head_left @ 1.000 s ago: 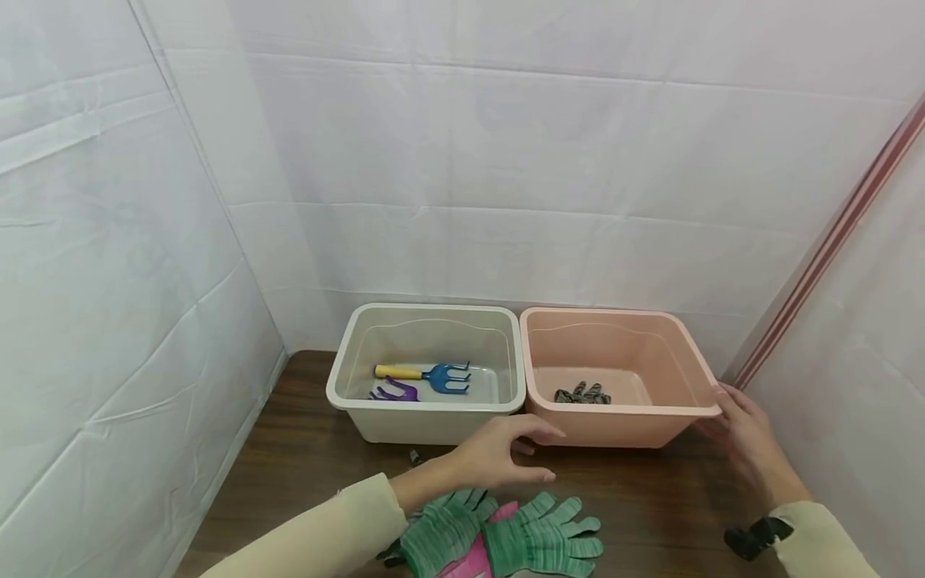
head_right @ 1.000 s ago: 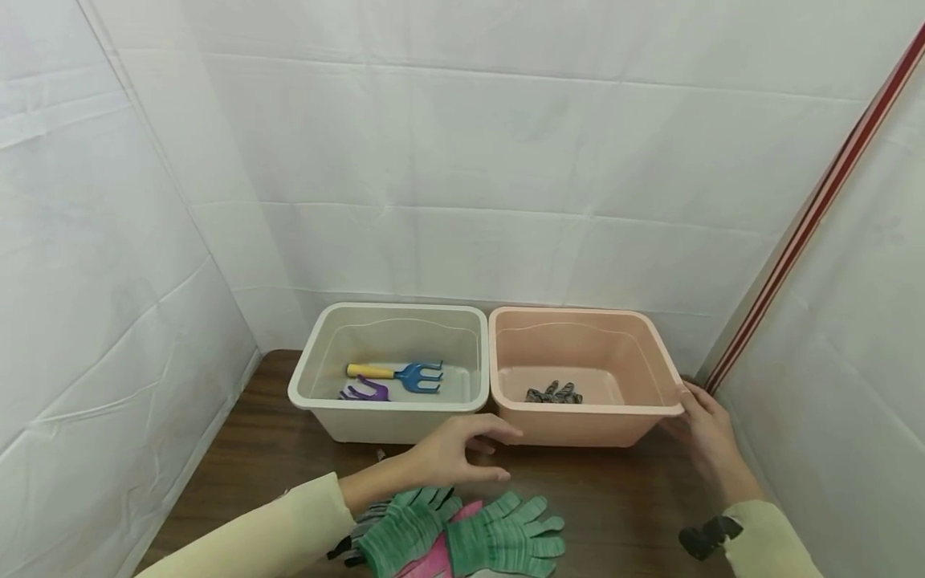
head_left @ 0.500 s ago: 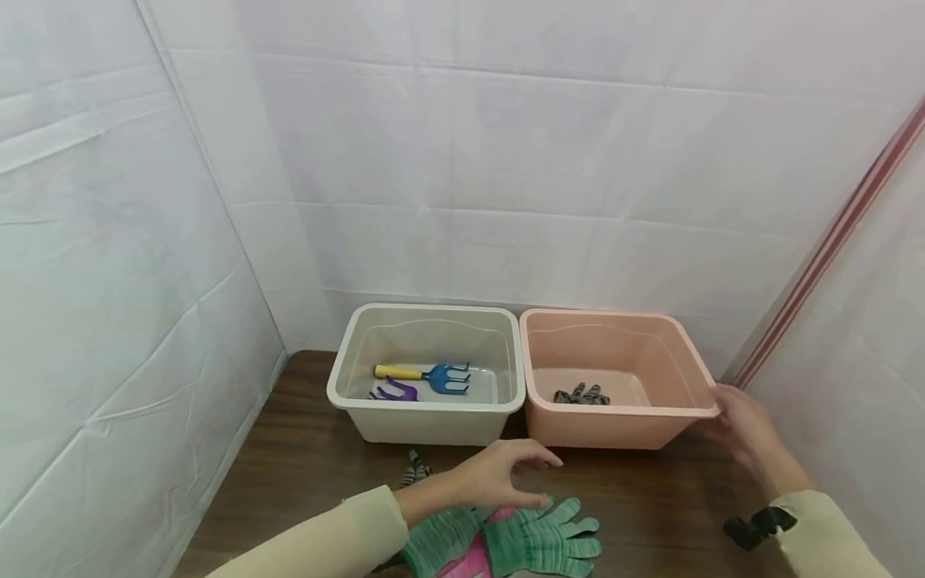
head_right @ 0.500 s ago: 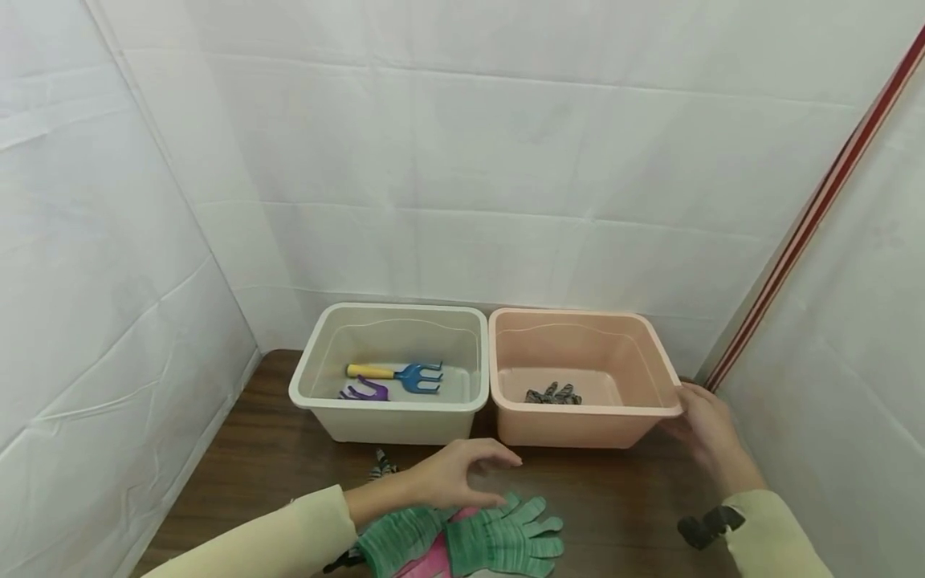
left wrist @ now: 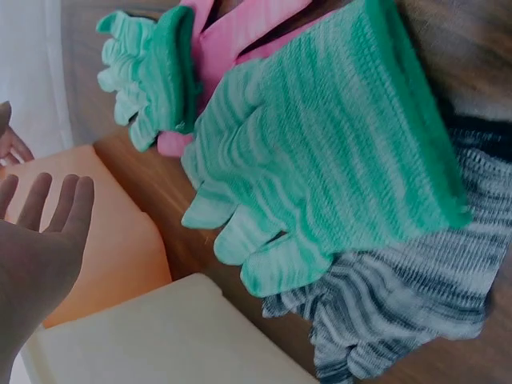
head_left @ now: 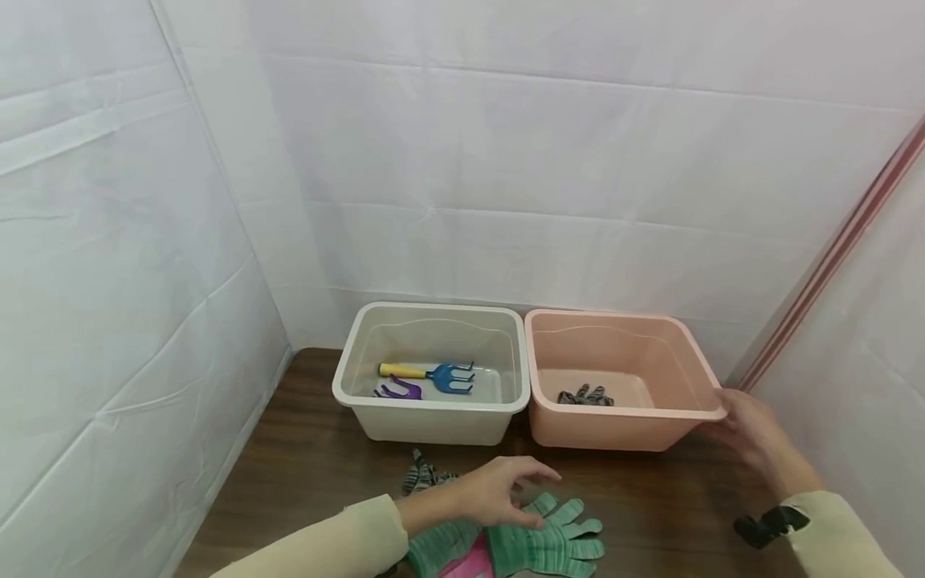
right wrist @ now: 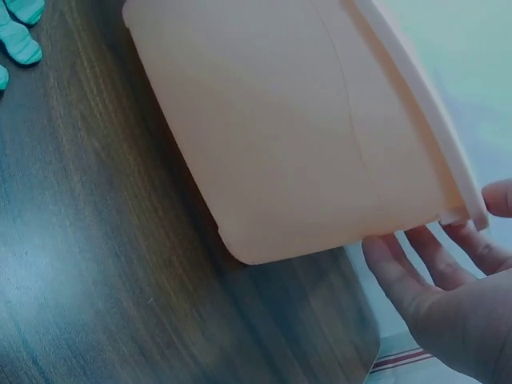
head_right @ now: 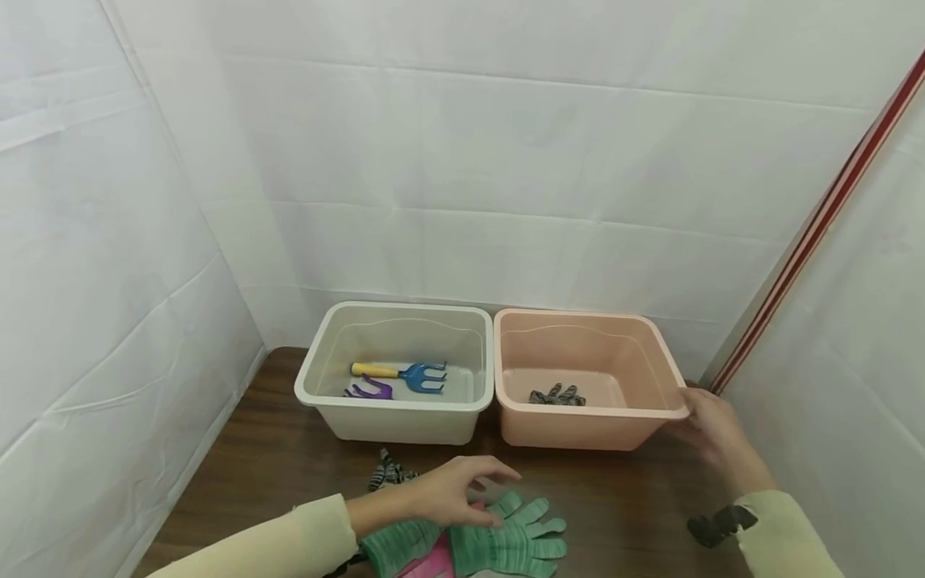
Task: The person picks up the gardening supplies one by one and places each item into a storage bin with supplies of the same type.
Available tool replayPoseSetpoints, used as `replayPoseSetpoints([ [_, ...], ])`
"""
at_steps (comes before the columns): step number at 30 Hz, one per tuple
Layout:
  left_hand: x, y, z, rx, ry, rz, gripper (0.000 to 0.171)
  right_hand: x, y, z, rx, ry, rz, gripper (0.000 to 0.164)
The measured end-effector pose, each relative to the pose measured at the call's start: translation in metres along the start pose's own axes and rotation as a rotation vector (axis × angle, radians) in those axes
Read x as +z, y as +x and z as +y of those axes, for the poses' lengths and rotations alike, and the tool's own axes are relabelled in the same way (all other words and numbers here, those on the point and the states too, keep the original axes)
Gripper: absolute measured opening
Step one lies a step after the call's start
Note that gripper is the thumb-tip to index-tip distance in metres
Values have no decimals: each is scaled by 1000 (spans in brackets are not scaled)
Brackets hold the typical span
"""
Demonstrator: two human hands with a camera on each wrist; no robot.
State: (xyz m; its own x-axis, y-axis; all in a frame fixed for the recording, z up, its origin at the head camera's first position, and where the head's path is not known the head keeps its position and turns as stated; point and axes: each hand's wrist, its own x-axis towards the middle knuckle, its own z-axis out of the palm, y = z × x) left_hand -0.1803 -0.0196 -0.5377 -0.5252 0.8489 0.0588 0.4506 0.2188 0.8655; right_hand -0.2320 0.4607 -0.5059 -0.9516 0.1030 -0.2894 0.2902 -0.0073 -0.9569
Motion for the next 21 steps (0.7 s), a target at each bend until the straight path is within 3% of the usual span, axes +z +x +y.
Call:
replayPoseSetpoints([
  [8, 13, 0, -9, 5, 76, -22, 61, -9, -2, 6, 39, 187, -136, 26],
  [15, 24, 3, -25, -33, 170, -26, 64, -8, 2, 12, 12, 241, -105, 20],
  [21, 28, 11, -28, -47, 236, -42, 66, -9, 2, 19, -20, 208, -40, 15],
])
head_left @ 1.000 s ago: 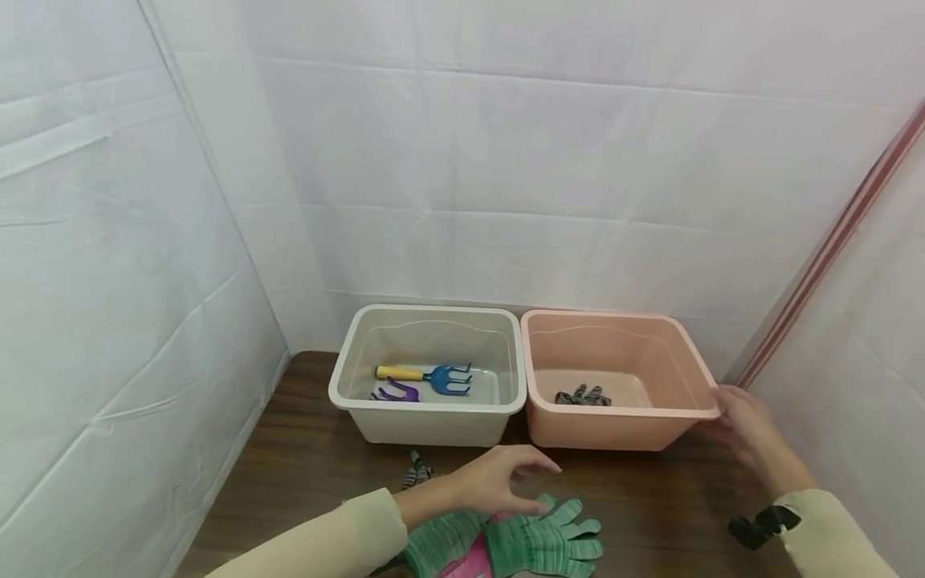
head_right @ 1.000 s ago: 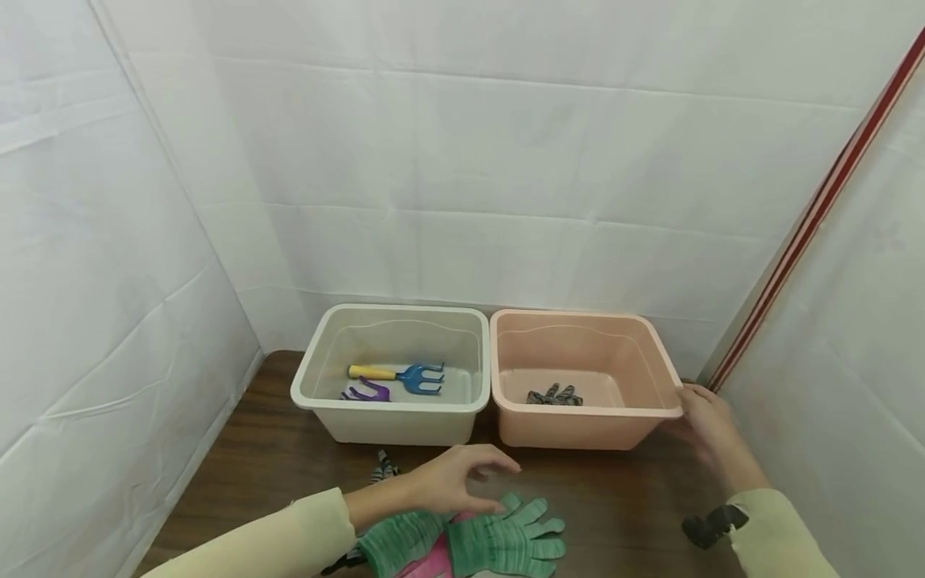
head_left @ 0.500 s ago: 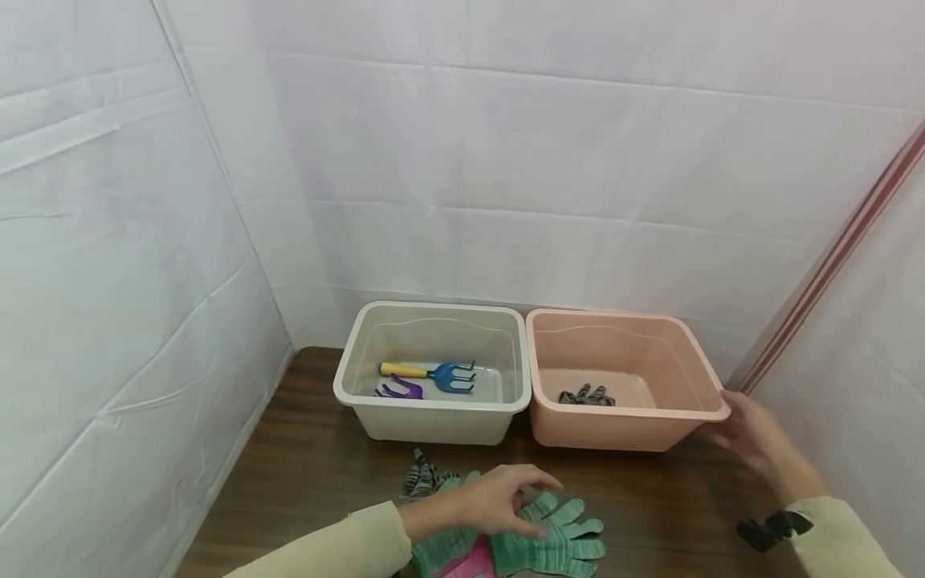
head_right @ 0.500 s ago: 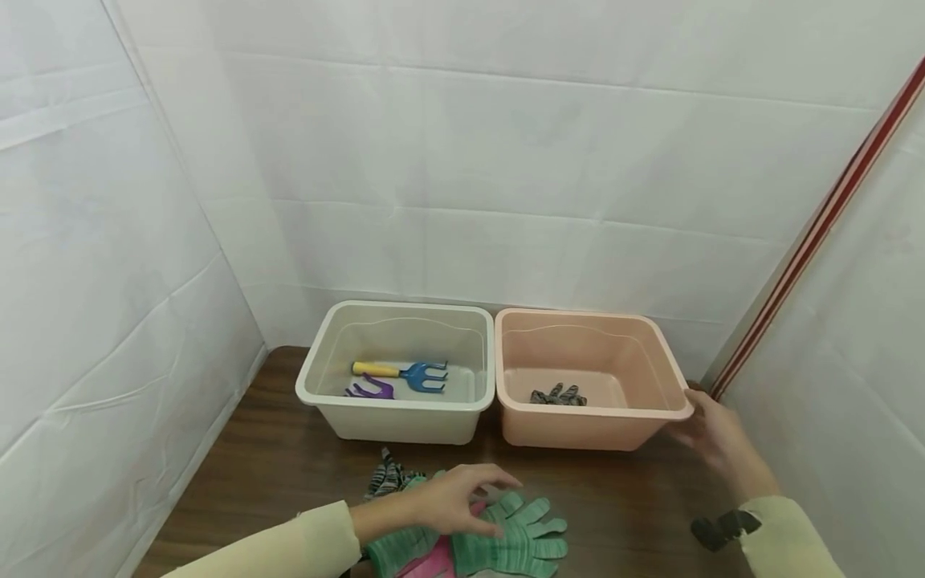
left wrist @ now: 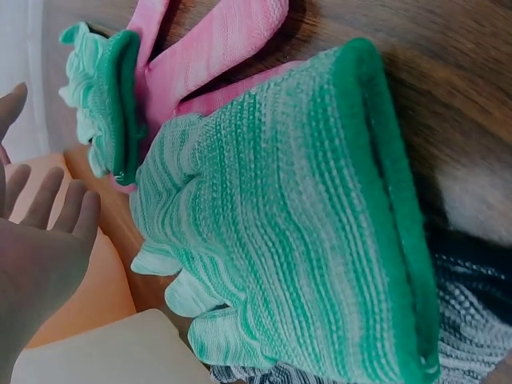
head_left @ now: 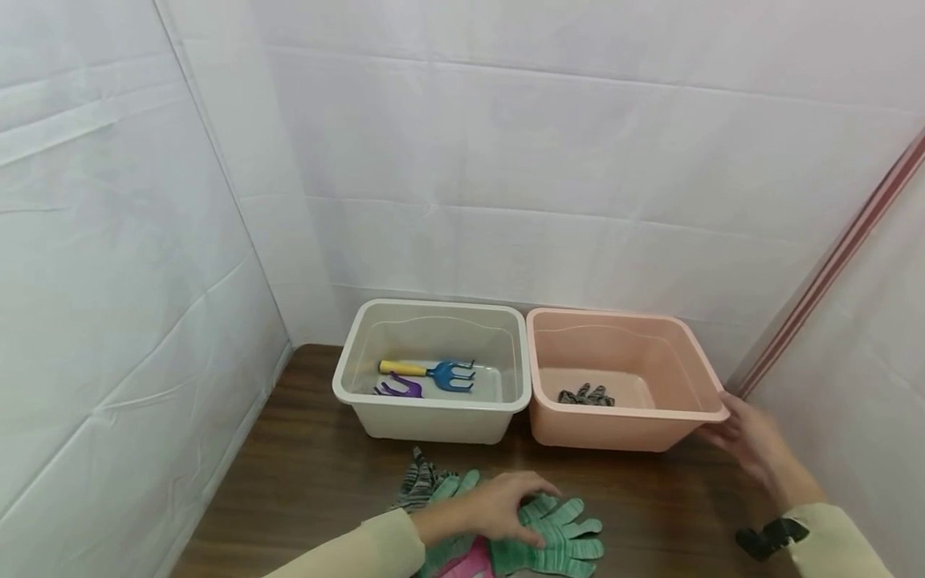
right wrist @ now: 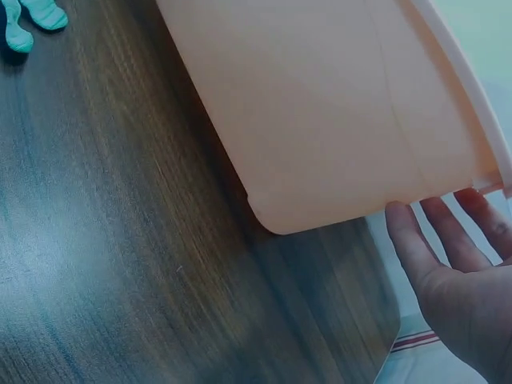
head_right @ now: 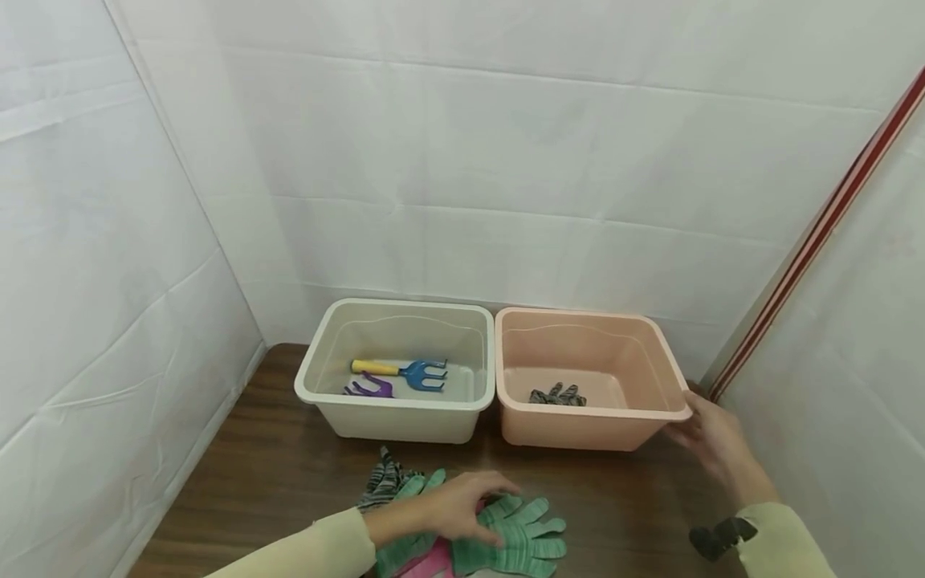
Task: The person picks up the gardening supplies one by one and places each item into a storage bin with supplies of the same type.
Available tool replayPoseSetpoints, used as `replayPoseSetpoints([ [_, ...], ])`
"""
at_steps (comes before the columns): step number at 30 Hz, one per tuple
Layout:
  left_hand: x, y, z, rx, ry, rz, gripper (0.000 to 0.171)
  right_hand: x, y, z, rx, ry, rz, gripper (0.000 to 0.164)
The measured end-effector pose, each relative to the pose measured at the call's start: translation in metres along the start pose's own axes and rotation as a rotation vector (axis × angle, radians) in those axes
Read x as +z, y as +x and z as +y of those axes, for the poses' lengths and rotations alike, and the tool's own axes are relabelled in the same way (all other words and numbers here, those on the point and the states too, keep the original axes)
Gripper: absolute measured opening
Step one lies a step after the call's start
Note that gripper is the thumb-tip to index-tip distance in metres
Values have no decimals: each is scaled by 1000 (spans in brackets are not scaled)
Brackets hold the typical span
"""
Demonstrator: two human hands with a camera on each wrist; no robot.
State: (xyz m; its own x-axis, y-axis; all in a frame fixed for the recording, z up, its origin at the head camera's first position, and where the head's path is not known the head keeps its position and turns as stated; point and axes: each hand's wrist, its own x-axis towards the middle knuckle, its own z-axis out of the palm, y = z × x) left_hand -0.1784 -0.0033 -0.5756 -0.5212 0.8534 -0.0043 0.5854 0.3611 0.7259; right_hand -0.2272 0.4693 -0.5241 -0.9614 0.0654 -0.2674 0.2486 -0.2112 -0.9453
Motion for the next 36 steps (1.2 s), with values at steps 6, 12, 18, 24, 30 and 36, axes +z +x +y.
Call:
replayPoseSetpoints([
  [6, 11, 6, -2, 7, 64, -42, 69, 0, -1, 2, -1, -30, 0, 24],
  [12, 21, 8, -5, -19, 114, -84, 69, 4, -4, 3, -22, -44, -10, 28],
  [18, 24, 10, -4, -67, 117, -100, 61, 5, -5, 4, -45, -67, 17, 34],
  [24, 26, 14, 0, -76, 179, -90, 54, 6, -8, 5, -34, -73, 50, 68],
  [30, 30, 18, -1, -71, 210, -57, 49, 10, -10, 4, -41, -152, 84, 88],
  [36, 31, 21, -4, -92, 186, -34, 43, 13, -10, 4, -36, -159, 90, 89],
])
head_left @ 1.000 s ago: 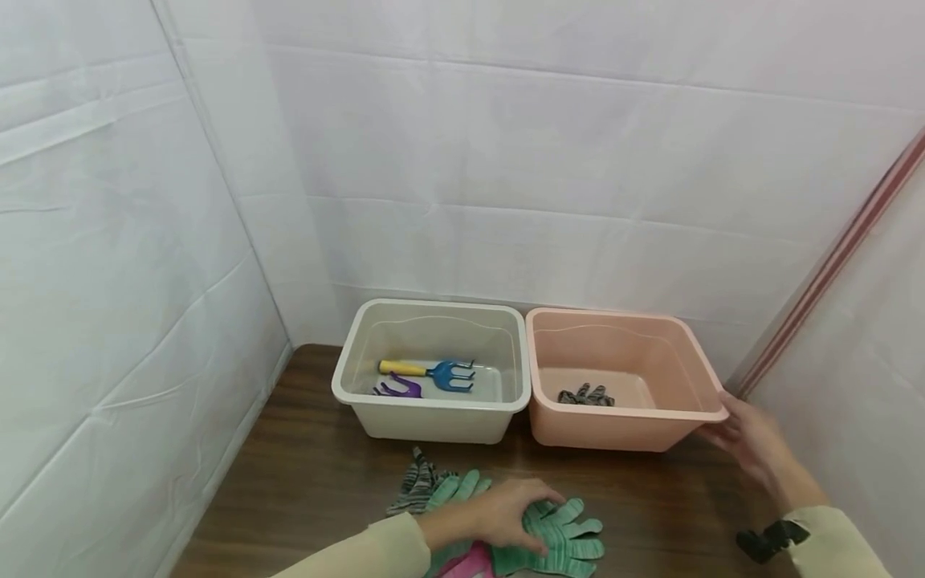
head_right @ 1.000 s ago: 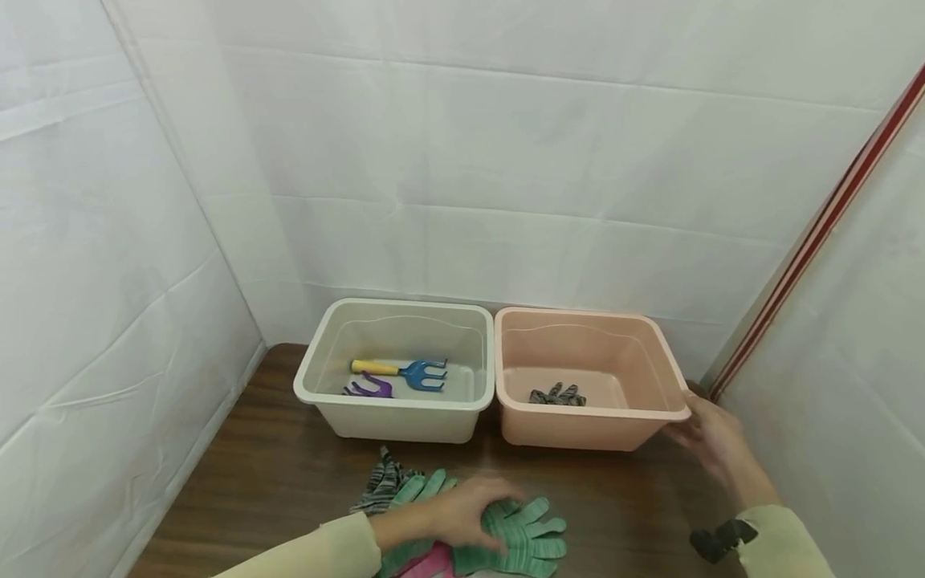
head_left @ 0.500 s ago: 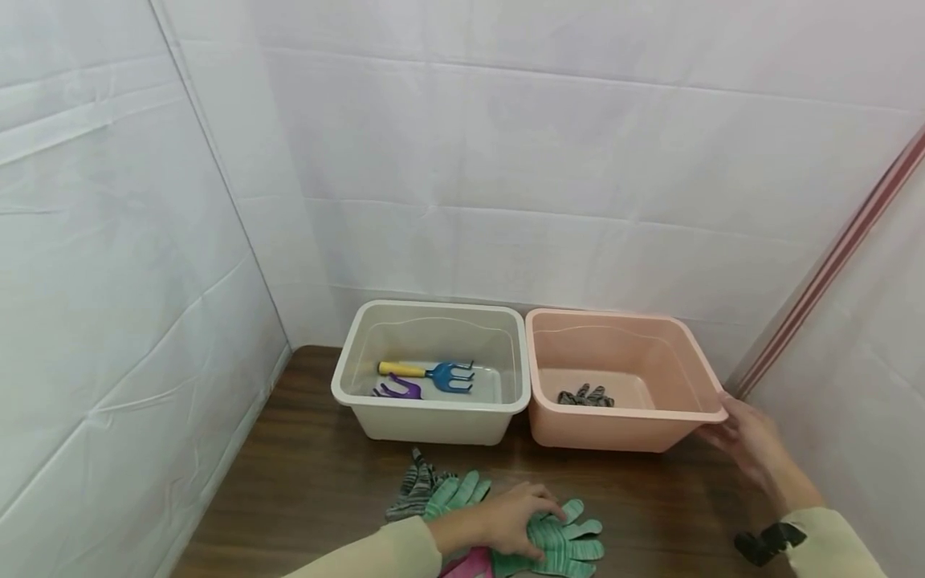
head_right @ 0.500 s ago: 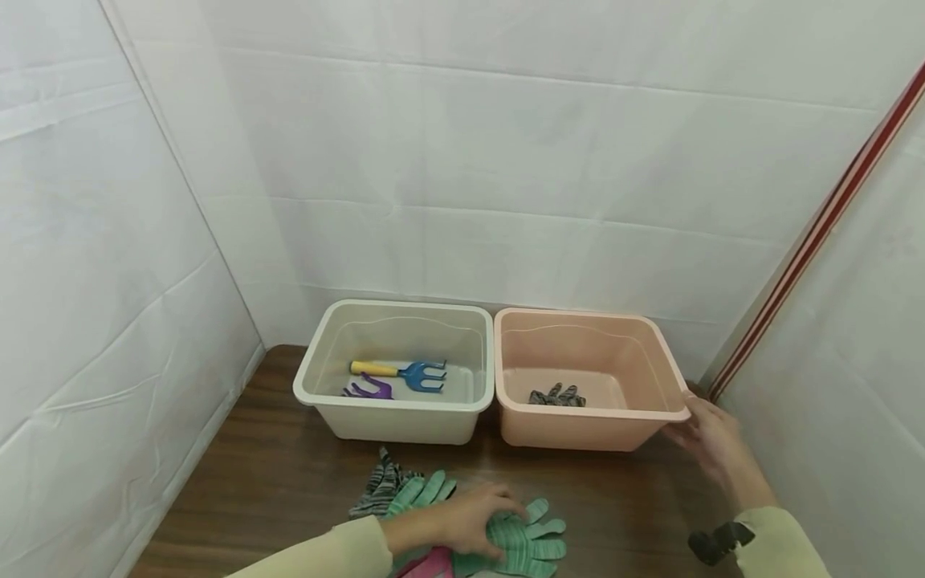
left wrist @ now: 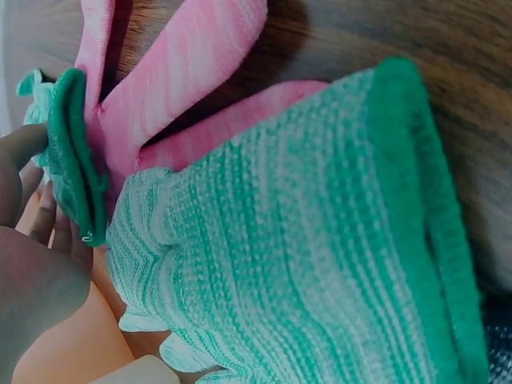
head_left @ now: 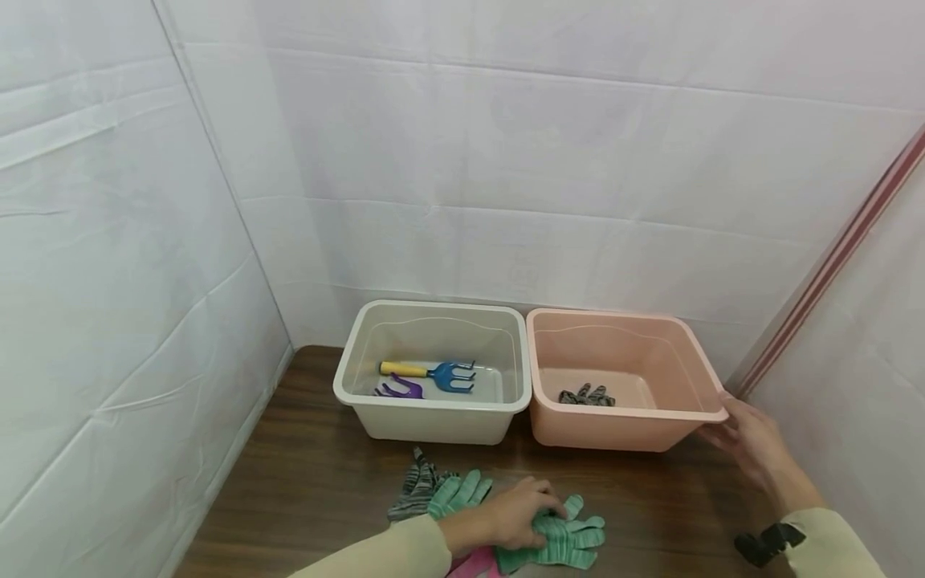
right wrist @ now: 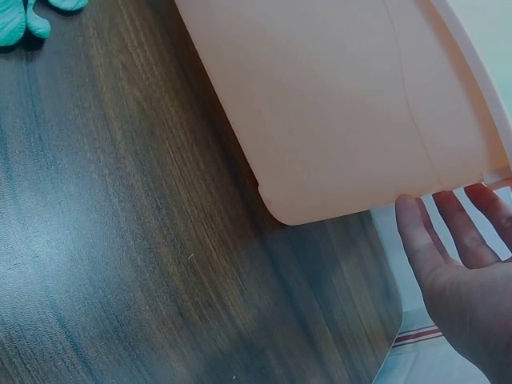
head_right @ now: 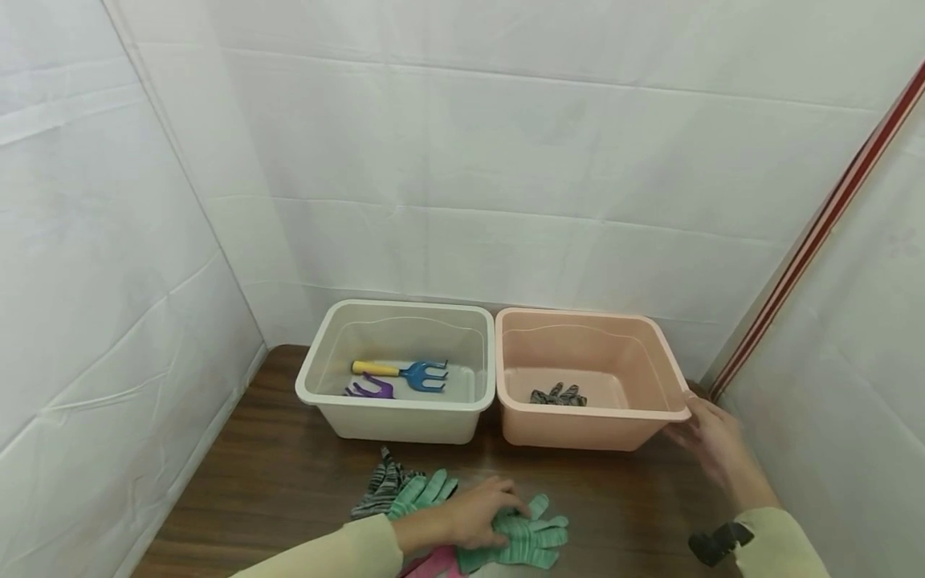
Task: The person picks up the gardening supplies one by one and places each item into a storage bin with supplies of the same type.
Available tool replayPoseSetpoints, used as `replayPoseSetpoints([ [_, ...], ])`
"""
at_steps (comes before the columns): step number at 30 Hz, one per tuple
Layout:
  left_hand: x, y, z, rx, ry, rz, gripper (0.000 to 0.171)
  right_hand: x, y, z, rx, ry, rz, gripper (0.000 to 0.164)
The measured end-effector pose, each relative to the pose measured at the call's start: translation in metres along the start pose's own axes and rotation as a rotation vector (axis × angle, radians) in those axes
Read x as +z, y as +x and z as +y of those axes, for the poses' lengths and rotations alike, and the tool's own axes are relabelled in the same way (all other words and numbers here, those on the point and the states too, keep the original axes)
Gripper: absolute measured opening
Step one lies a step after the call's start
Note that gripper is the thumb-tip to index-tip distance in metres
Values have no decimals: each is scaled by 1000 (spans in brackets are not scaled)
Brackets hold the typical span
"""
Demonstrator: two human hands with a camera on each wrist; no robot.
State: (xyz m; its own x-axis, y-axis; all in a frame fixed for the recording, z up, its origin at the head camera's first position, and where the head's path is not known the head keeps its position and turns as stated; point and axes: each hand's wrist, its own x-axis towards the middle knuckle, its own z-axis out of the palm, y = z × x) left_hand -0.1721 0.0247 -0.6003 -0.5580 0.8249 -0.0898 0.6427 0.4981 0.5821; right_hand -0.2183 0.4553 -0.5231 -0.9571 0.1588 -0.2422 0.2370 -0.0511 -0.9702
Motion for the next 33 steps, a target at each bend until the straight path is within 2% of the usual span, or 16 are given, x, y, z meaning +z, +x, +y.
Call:
replayPoseSetpoints([
  [4, 3, 3, -1, -10, 0, 10, 39, -2, 1, 2, -20, 46, -14, 83],
  [9, 7, 6, -3, -21, 1, 15, 34, -7, -1, 4, -28, 127, -39, 34],
  [10, 8, 7, -3, -24, -2, 18, 33, -8, -2, 4, -24, 131, -37, 29],
  [12, 7, 8, -2, -32, -8, 25, 31, -8, -2, 5, -17, 114, -29, 37],
  [16, 5, 11, 1, -42, -10, 46, 29, -8, 0, 5, -14, 78, -19, 75],
  [17, 5, 11, 1, -42, -10, 50, 28, -8, 0, 5, -14, 72, -19, 79],
  [24, 5, 13, -1, -42, -59, 87, 24, -5, 3, 6, -12, 61, -15, 83],
  [28, 4, 14, -3, -26, -88, 124, 24, -4, 5, 5, -10, 17, -6, 90],
  [33, -3, 14, 0, 10, -123, 165, 23, -3, 6, 3, -8, -20, 6, 89],
])
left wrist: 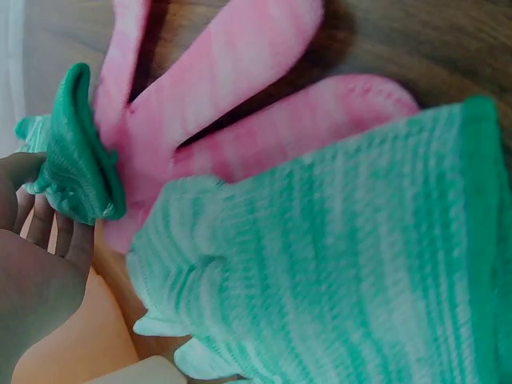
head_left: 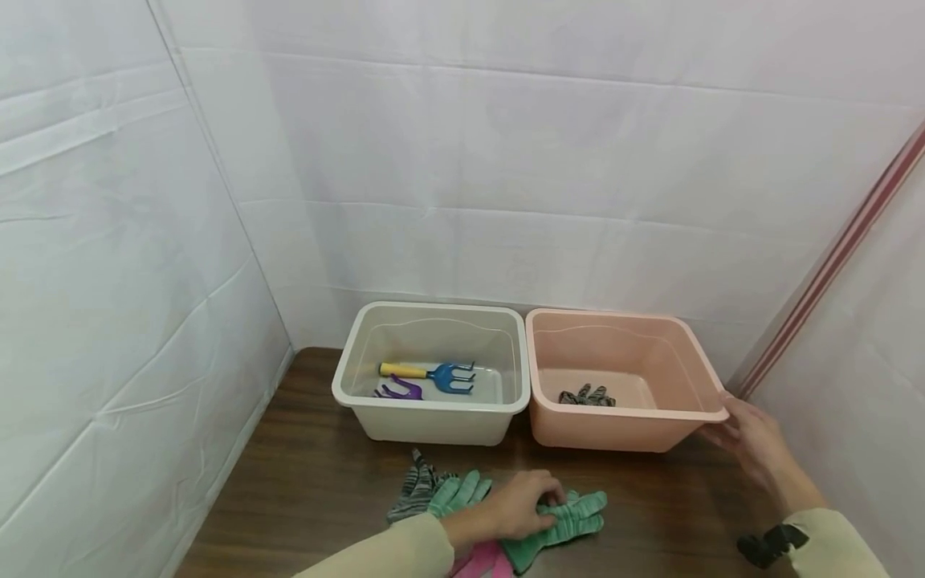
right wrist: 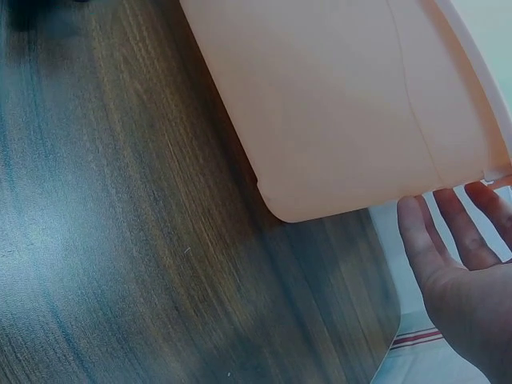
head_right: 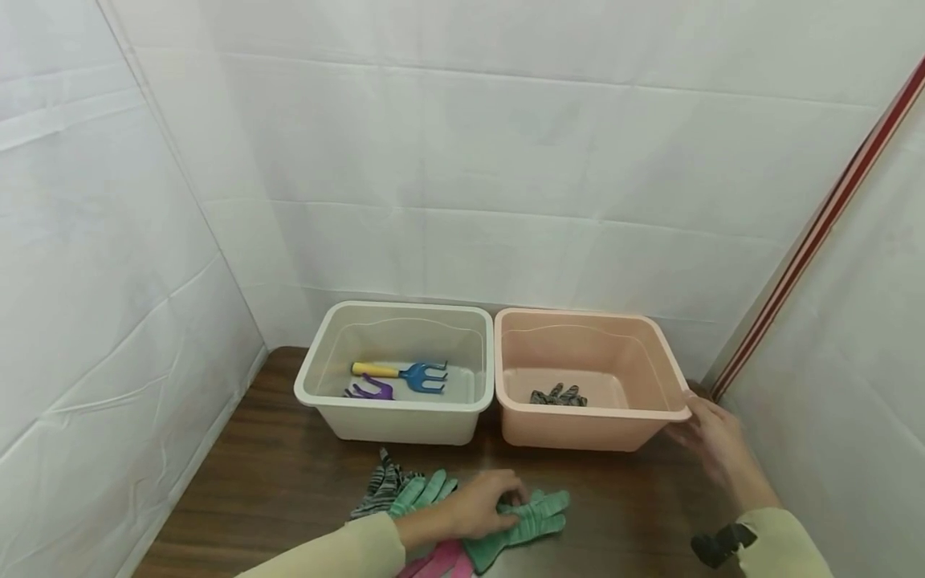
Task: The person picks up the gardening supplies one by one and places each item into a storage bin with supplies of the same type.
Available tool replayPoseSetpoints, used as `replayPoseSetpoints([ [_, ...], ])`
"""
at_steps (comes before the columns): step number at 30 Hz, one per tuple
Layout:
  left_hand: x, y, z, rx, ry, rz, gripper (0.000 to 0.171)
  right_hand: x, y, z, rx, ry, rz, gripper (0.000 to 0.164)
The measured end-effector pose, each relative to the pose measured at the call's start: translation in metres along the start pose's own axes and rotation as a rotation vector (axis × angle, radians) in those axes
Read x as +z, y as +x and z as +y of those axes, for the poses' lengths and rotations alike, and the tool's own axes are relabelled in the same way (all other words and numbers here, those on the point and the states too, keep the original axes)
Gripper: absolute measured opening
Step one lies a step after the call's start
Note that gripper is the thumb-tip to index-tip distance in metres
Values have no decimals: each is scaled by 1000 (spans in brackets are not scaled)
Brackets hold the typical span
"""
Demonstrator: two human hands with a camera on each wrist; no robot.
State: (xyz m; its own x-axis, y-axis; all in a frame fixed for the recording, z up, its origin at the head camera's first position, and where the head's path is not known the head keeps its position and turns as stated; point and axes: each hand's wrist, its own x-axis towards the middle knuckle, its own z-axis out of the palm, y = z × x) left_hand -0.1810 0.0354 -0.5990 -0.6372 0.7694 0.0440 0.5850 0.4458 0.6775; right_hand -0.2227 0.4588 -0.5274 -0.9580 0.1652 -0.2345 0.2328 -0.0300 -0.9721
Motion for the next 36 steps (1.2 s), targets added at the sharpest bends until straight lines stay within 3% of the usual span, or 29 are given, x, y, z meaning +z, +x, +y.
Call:
replayPoseSetpoints([
  [12, -29, 3, 14, 62, -82, 41, 19, 0, 1, 0, -11, -25, 3, 92],
  [26, -58, 2, 28, 88, -121, 121, 17, -1, 2, 1, -31, 50, -35, 87],
  [32, -67, 2, 30, 93, -88, 139, 17, -5, 1, 3, -40, 103, -50, 55],
  [34, -70, 2, 31, 86, -98, 142, 17, -5, 1, 3, -45, 89, -49, 57],
  [36, -74, 1, 32, 76, -128, 143, 17, -5, 1, 3, -49, 67, -49, 72],
])
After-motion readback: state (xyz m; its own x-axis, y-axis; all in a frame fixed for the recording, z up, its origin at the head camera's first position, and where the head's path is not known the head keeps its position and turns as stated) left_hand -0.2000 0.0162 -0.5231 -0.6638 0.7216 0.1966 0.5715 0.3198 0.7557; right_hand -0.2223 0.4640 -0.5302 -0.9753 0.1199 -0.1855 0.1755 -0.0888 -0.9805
